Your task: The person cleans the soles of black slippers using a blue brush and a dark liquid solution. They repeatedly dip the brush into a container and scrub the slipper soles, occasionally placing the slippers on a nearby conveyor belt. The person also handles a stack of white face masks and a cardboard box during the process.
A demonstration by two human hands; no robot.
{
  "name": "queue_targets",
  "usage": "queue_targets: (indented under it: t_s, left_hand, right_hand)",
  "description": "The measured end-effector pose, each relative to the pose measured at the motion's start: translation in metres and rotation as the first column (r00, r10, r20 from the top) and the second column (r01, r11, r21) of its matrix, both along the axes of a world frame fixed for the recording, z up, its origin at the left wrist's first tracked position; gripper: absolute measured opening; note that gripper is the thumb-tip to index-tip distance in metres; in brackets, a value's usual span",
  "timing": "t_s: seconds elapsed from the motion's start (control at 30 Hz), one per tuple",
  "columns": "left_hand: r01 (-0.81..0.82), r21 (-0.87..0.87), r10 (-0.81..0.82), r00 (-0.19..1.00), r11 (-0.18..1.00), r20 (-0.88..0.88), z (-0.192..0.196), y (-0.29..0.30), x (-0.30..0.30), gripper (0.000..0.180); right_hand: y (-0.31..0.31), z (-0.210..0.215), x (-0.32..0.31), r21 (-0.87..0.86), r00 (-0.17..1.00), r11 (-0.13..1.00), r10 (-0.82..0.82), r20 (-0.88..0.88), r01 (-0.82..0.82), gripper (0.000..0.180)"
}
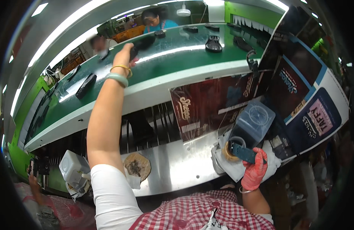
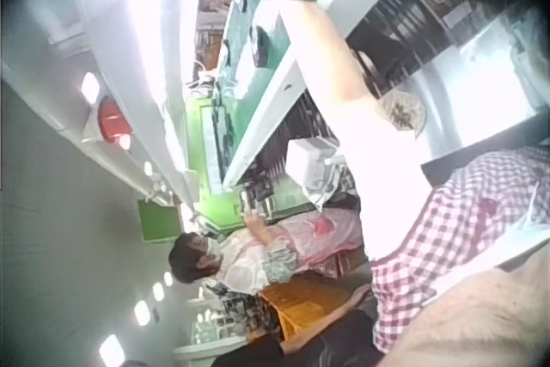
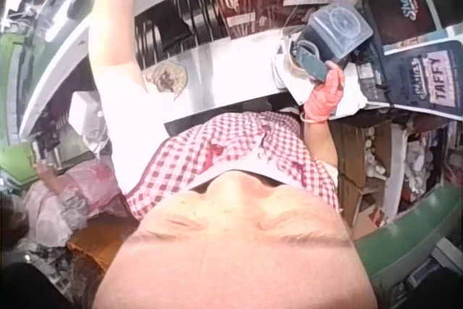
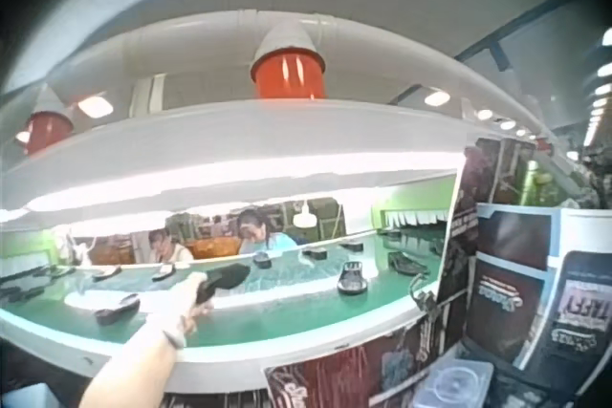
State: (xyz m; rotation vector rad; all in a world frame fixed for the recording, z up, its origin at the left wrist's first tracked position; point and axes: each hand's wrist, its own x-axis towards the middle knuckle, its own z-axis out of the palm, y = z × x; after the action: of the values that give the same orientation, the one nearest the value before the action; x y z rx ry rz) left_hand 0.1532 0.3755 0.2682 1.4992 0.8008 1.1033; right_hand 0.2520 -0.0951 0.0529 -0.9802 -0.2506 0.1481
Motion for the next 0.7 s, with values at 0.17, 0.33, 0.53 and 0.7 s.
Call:
queue_targets:
  t_s: [0.17, 0.33, 0.53, 0.7]
  left_hand:
    - [0.144, 0.443, -0.345, 0.842, 0.885, 0.414, -0.057, -0.172, -0.084, 0.071]
    - [0.306, 0.343, -0.430, 0.817, 0.888, 0.385, -0.156, -0.276, -0.139, 0.098]
    - [0.560, -0.403, -0.414, 0.820, 0.724, 0.395, -0.232, -0.314, -0.165, 0.040]
    - [0.699, -0.443, -0.505, 0.713, 0.561, 0.486, -0.265, -0.327, -0.152, 0.044]
  right_hand:
    - [-0.004, 0.019, -0.009, -0.122, 0.997, 0.991, 0.055, 0.047, -0.049, 0.024]
    - [-0.009, 0.032, -0.002, -0.357, 0.976, 0.926, 0.181, 0.124, -0.127, 0.025]
    - [-0.013, 0.027, 0.016, -0.569, 0.960, 0.814, 0.240, 0.141, -0.119, 0.028]
    - [-0.008, 0.007, 0.033, -0.723, 0.950, 0.683, 0.285, 0.125, -0.109, 0.034]
